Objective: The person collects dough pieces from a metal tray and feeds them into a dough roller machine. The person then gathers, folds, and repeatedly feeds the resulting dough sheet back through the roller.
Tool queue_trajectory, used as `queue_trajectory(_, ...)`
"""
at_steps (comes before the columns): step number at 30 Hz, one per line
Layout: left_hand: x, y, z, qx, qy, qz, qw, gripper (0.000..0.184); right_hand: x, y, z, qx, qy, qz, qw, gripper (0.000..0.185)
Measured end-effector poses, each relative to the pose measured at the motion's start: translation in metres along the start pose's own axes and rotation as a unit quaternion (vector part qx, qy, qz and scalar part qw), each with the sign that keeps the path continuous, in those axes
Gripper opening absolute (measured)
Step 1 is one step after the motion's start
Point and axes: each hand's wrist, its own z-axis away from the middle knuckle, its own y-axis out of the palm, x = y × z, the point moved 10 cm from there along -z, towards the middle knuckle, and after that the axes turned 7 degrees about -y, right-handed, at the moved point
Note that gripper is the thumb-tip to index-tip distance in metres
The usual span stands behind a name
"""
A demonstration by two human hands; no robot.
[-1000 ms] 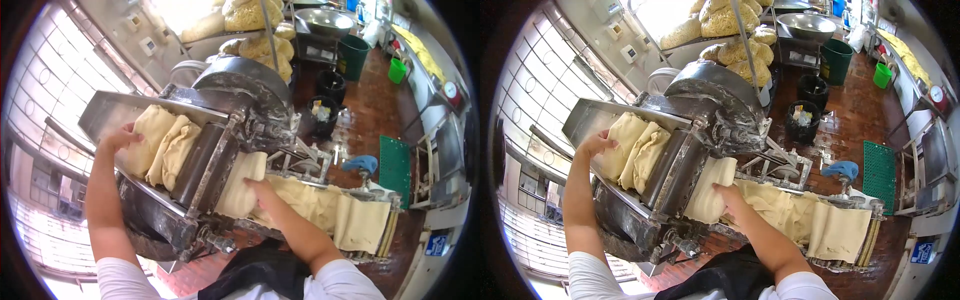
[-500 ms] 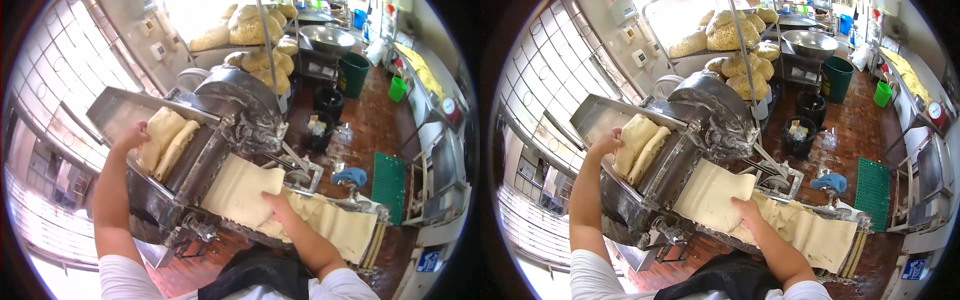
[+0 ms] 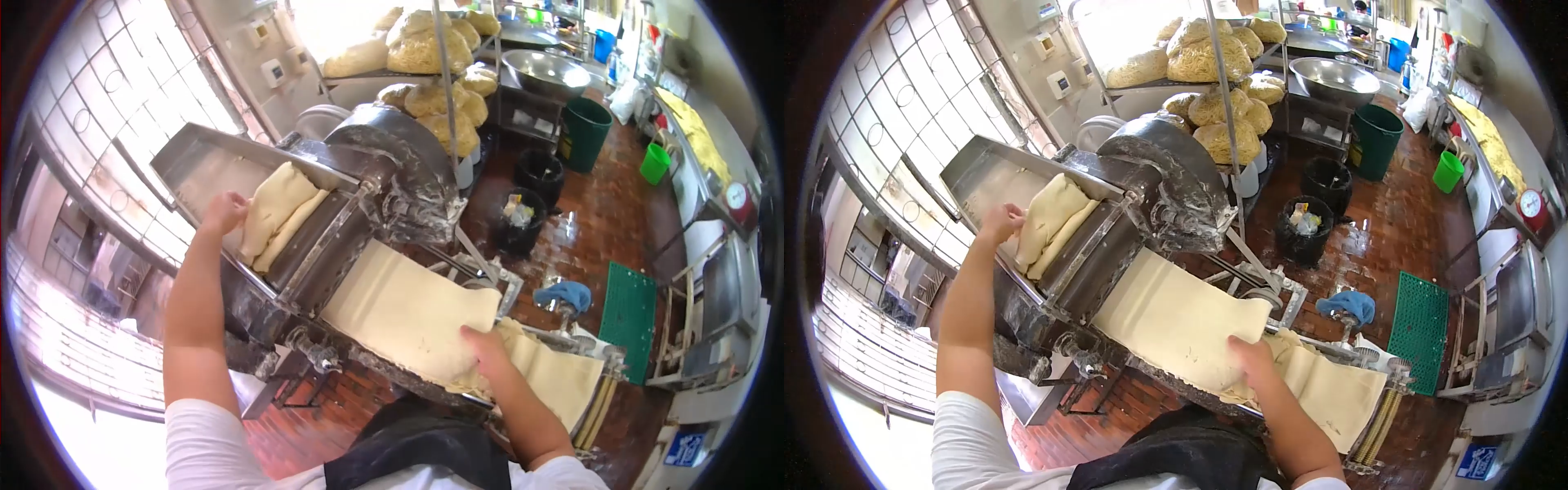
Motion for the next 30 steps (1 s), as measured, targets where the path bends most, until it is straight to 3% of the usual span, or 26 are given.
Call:
queue_trajectory(2, -0.001, 0.004, 0.004, -0.055, 0.016, -0.168, 0.984, 0.039, 0.007, -0.012, 0.004, -0.014, -0.008, 0.015, 1.000, 0.038)
queue_trajectory(3, -0.009, 0.005, 0.012, -0.067, 0.042, -0.172, 0.982, 0.034, 0.011, -0.015, 0.006, -0.007, -0.009, 0.004, 1.000, 0.038)
queue_trajectory(6, -0.070, -0.034, 0.088, -0.317, 0.172, -0.130, 0.923, 0.019, 0.027, -0.027, 0.027, 0.004, -0.009, -0.029, 1.000, 0.039)
queue_trajectory(8, -0.116, -0.042, 0.158, -0.226, 0.174, 0.067, 0.956, 0.015, 0.045, -0.031, 0.043, 0.009, -0.012, -0.043, 0.999, 0.040)
queue_trajectory(10, -0.153, 0.006, 0.246, 0.021, 0.093, 0.066, 0.993, 0.012, 0.055, -0.040, 0.053, 0.002, -0.015, -0.049, 0.999, 0.040)
queue_trajectory(11, -0.165, 0.049, 0.285, 0.168, 0.225, 0.085, 0.956, 0.012, 0.064, -0.044, 0.056, 0.002, -0.020, -0.051, 0.999, 0.040)
queue_trajectory(12, -0.170, 0.103, 0.331, 0.351, 0.203, 0.084, 0.910, 0.015, 0.076, -0.044, 0.062, 0.002, -0.028, -0.058, 0.998, 0.041)
queue_trajectory(13, -0.180, 0.145, 0.376, 0.494, 0.294, 0.133, 0.807, 0.018, 0.089, -0.043, 0.069, 0.003, -0.036, -0.066, 0.997, 0.042)
queue_trajectory(14, -0.153, 0.212, 0.407, 0.584, 0.288, 0.138, 0.746, 0.021, 0.102, -0.043, 0.077, 0.004, -0.044, -0.072, 0.996, 0.043)
queue_trajectory(16, -0.085, 0.338, 0.399, 0.625, 0.117, 0.261, 0.726, 0.023, 0.122, -0.047, 0.090, 0.008, -0.047, -0.075, 0.996, 0.044)
queue_trajectory(18, -0.033, 0.410, 0.339, 0.472, 0.109, 0.416, 0.770, 0.022, 0.146, -0.049, 0.104, 0.006, -0.073, -0.068, 0.995, 0.045)
queue_trajectory(20, -0.006, 0.432, 0.281, 0.447, -0.023, 0.265, 0.854, 0.031, 0.167, -0.054, 0.120, -0.016, -0.097, -0.025, 0.995, 0.050)
queue_trajectory(23, 0.028, 0.421, 0.203, 0.290, -0.175, 0.203, 0.919, 0.032, 0.196, -0.051, 0.143, -0.028, -0.131, 0.014, 0.991, 0.058)
queue_trajectory(25, 0.038, 0.417, 0.177, 0.218, -0.250, 0.208, 0.920, 0.032, 0.207, -0.057, 0.158, -0.044, -0.139, 0.033, 0.989, 0.059)
queue_trajectory(30, 0.038, 0.423, 0.161, 0.169, -0.337, 0.224, 0.899, 0.034, 0.226, -0.079, 0.188, -0.087, -0.160, 0.054, 0.982, 0.059)
